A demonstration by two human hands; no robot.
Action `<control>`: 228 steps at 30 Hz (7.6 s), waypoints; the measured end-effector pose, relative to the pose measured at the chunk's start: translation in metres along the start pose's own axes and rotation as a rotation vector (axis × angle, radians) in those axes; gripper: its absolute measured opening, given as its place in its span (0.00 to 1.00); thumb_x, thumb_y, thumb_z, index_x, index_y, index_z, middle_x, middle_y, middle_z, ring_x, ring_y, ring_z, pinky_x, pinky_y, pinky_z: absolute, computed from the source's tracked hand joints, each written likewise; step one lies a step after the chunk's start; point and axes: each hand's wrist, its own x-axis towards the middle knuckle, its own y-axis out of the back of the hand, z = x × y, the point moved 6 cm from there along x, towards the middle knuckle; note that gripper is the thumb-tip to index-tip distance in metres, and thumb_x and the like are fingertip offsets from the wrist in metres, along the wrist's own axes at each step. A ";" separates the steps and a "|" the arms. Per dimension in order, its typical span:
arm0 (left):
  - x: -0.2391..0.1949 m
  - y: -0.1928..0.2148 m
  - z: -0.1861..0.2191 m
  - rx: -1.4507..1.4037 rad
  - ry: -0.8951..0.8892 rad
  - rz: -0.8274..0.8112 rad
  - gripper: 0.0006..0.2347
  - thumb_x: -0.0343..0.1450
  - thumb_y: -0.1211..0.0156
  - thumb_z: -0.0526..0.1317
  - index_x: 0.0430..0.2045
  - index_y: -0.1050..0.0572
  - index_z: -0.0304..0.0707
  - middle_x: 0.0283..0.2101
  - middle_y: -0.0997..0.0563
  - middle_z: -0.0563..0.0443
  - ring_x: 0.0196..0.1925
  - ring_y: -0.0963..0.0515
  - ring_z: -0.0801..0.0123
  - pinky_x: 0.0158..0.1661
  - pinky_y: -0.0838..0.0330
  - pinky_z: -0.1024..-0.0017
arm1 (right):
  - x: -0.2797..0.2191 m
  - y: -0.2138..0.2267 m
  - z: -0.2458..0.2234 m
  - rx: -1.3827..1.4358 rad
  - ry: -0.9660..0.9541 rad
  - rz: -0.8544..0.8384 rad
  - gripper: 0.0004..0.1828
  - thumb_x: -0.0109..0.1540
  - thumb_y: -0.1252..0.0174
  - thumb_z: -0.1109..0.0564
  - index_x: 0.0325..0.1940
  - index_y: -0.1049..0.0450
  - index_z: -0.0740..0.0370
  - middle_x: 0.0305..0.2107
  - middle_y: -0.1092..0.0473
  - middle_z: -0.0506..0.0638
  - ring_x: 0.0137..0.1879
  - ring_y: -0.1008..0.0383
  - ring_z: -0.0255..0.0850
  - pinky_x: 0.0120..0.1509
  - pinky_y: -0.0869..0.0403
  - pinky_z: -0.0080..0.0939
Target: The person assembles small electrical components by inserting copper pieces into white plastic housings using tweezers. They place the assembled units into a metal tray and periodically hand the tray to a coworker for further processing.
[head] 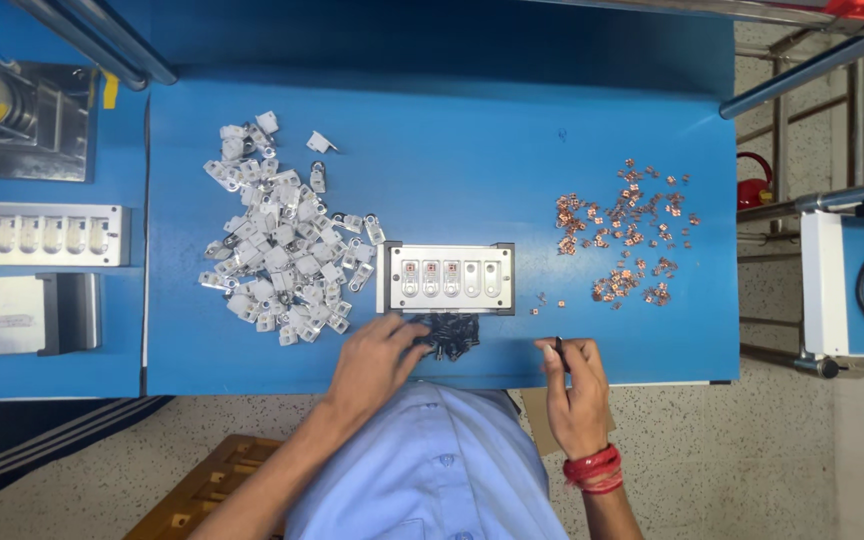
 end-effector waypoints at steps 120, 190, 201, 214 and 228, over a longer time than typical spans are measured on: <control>-0.001 -0.019 0.040 -0.593 0.333 -0.028 0.11 0.65 0.34 0.32 0.40 0.16 0.39 0.46 0.14 0.47 0.41 0.13 0.65 0.41 0.18 0.72 | -0.023 0.025 -0.072 0.259 0.448 -0.058 0.12 0.56 0.33 0.69 0.43 0.23 0.66 0.42 0.21 0.55 0.50 0.17 0.42 0.54 0.18 0.35; -0.014 -0.077 -0.010 -1.254 0.401 -0.001 0.09 0.75 0.41 0.37 0.43 0.25 0.28 0.39 0.18 0.46 0.41 0.16 0.69 0.42 0.20 0.72 | 0.007 -0.031 -0.012 0.359 0.169 -0.221 0.10 0.58 0.34 0.64 0.44 0.19 0.67 0.37 0.21 0.54 0.42 0.19 0.40 0.47 0.21 0.38; -0.022 -0.058 -0.019 -1.314 0.430 -0.126 0.20 0.72 0.37 0.35 0.58 0.29 0.29 0.42 0.16 0.47 0.42 0.18 0.75 0.41 0.23 0.77 | 0.006 -0.049 -0.084 0.268 0.340 -0.186 0.13 0.57 0.33 0.67 0.46 0.20 0.65 0.38 0.23 0.52 0.42 0.19 0.39 0.44 0.21 0.34; -0.021 -0.050 -0.035 -1.390 0.490 -0.197 0.17 0.69 0.34 0.29 0.50 0.31 0.28 0.35 0.14 0.44 0.35 0.15 0.71 0.36 0.20 0.76 | -0.003 -0.059 -0.090 0.298 0.363 -0.195 0.13 0.56 0.31 0.64 0.45 0.18 0.63 0.34 0.24 0.51 0.38 0.21 0.37 0.41 0.23 0.34; 0.019 0.039 -0.055 0.424 0.028 0.337 0.11 0.64 0.32 0.38 0.40 0.18 0.48 0.50 0.27 0.44 0.55 0.32 0.53 0.53 0.43 0.55 | 0.011 -0.049 -0.067 0.101 0.279 -0.275 0.14 0.52 0.27 0.54 0.39 0.16 0.61 0.31 0.22 0.45 0.23 0.31 0.28 0.23 0.33 0.30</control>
